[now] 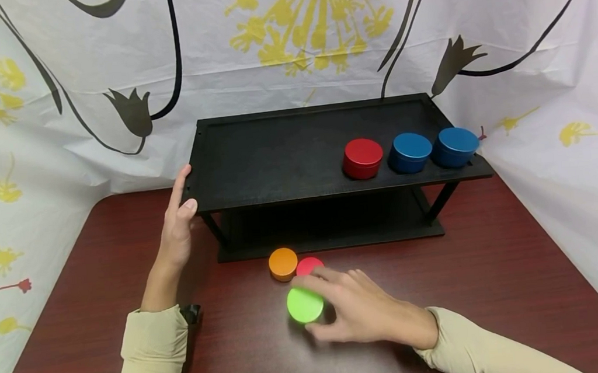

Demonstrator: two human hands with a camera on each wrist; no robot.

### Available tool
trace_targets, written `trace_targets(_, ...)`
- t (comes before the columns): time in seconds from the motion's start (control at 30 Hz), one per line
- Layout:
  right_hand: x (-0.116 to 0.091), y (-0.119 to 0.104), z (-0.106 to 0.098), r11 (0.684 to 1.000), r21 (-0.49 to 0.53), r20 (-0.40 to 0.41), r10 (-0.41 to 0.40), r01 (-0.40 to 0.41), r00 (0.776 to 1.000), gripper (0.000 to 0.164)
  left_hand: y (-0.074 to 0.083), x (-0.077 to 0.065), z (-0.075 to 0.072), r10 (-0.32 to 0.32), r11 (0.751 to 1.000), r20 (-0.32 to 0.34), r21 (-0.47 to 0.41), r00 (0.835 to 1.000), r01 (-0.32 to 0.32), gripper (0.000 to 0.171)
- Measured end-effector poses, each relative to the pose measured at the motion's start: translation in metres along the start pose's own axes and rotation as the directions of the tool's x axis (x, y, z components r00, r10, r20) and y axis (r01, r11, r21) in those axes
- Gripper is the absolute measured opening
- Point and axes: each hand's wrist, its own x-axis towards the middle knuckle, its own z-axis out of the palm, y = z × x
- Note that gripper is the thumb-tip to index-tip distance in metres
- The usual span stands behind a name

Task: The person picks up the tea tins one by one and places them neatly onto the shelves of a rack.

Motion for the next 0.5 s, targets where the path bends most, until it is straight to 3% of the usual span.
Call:
trace_targets(0.17,0.004,0.0,-0.004,0.999,0.004,-0.083,-0.032,0.032,0.996,0.062,0.0,0.0,0.0,0.003,1.0,-0.002,0.022,1.0,-0.003,0.065)
trace_targets(0.5,0.008,0.002,-0.02,1.0,0.014,-0.164,0.011,-0.009,0.986,0.059,0.0,0.0,0.0,0.009,1.0,-0.003,0.017,1.0,-0.009,0.066)
